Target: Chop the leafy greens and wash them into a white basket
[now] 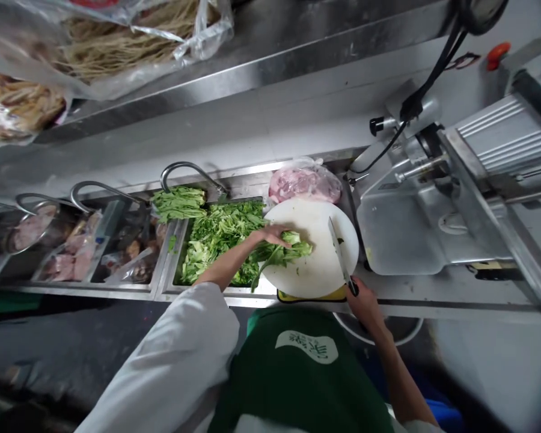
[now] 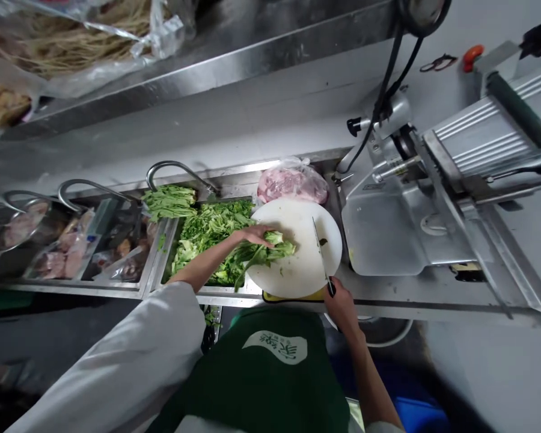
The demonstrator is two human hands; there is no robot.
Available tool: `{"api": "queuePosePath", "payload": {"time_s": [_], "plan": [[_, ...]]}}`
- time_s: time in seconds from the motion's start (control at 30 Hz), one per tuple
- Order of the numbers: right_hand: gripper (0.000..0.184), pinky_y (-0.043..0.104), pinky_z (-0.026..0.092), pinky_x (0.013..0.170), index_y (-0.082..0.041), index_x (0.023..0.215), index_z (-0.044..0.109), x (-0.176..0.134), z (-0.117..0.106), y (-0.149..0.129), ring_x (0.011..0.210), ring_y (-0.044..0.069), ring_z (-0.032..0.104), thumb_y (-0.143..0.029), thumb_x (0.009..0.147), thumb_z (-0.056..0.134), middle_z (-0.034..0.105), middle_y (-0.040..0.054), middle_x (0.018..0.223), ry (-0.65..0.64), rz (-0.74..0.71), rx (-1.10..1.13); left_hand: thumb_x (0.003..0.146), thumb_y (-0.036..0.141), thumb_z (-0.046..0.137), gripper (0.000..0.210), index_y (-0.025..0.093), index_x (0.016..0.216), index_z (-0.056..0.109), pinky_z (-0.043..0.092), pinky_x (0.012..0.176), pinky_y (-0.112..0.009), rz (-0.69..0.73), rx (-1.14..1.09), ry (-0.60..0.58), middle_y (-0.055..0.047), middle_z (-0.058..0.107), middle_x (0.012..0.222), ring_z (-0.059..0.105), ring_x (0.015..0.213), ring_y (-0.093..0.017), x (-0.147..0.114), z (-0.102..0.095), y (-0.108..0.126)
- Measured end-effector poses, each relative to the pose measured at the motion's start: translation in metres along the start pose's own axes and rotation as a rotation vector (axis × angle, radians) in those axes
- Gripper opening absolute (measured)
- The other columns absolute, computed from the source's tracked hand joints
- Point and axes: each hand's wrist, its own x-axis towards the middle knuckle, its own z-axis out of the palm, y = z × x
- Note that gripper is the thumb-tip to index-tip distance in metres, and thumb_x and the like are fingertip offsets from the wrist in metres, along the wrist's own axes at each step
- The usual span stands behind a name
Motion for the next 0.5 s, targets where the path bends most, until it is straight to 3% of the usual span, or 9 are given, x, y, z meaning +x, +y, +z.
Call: {"api": "queuePosePath", "payload": {"time_s": [0.1, 0.23, 0.3, 0.37, 0.43, 0.5], "plan": [[0.046, 0.029, 0.043, 0.077, -0.015, 0.13, 0.061, 0.005, -0.005, -0.007, 0.091, 0.024, 0.066, -0.037, 0.094, 0.041, 0.073, 0.0125, 0.105, -0.051, 0.023, -0.053, 0.075, 0.07, 0.073, 0.097, 0.021, 0.155, 0.044, 0.037, 0.118, -0.04, 0.022, -0.012, 0.012, -0.013, 0.045, 0.158, 0.047, 0.141, -0.035, 0.013, -0.035, -0.001], [0.041, 0.029, 0.042, 0.075, -0.013, 0.123, 0.063, 0.013, -0.011, -0.011, 0.086, 0.023, 0.066, -0.033, 0.095, 0.04, 0.073, 0.0142, 0.102, -0.087, 0.039, -0.116, 0.083, 0.062, 0.07, 0.088, 0.021, 0.156, 0.044, 0.032, 0.12, -0.044, 0.109, 0.143, 0.193, -0.014, 0.048, 0.155, 0.045, 0.142, -0.036, 0.043, -0.057, 0.028], [0.039, 0.029, 0.042, 0.072, -0.013, 0.12, 0.064, 0.017, -0.012, -0.01, 0.083, 0.022, 0.066, -0.033, 0.096, 0.04, 0.073, 0.0139, 0.1, -0.097, 0.038, -0.119, 0.082, 0.049, 0.075, 0.084, 0.023, 0.156, 0.044, 0.027, 0.121, -0.053, 0.113, 0.279, 0.251, -0.016, 0.048, 0.154, 0.042, 0.142, -0.04, 0.058, -0.051, 0.04], [0.037, 0.028, 0.041, 0.07, -0.014, 0.116, 0.064, 0.019, -0.012, -0.008, 0.077, 0.021, 0.066, -0.035, 0.097, 0.039, 0.073, 0.0121, 0.095, -0.111, 0.06, -0.109, 0.077, 0.041, 0.081, 0.094, 0.027, 0.159, 0.037, 0.023, 0.12, -0.062, 0.084, 0.374, 0.23, -0.018, 0.04, 0.159, 0.035, 0.146, -0.043, 0.068, -0.035, 0.043], [0.036, 0.028, 0.041, 0.071, -0.015, 0.114, 0.065, 0.02, -0.011, -0.007, 0.076, 0.021, 0.066, -0.036, 0.098, 0.039, 0.073, 0.0115, 0.093, -0.119, 0.08, -0.114, 0.073, 0.044, 0.084, 0.111, 0.031, 0.164, 0.021, 0.02, 0.117, -0.071, 0.054, 0.406, 0.18, -0.019, 0.025, 0.166, 0.023, 0.151, -0.046, 0.071, -0.019, 0.037], [0.036, 0.029, 0.041, 0.073, -0.014, 0.115, 0.064, 0.02, -0.01, -0.007, 0.083, 0.023, 0.067, -0.035, 0.099, 0.04, 0.073, 0.0132, 0.097, -0.113, 0.083, -0.14, 0.071, 0.048, 0.084, 0.124, 0.031, 0.166, 0.006, 0.02, 0.115, -0.076, 0.019, 0.419, 0.205, -0.019, 0.011, 0.17, 0.008, 0.155, -0.047, 0.067, -0.011, 0.026]]}}
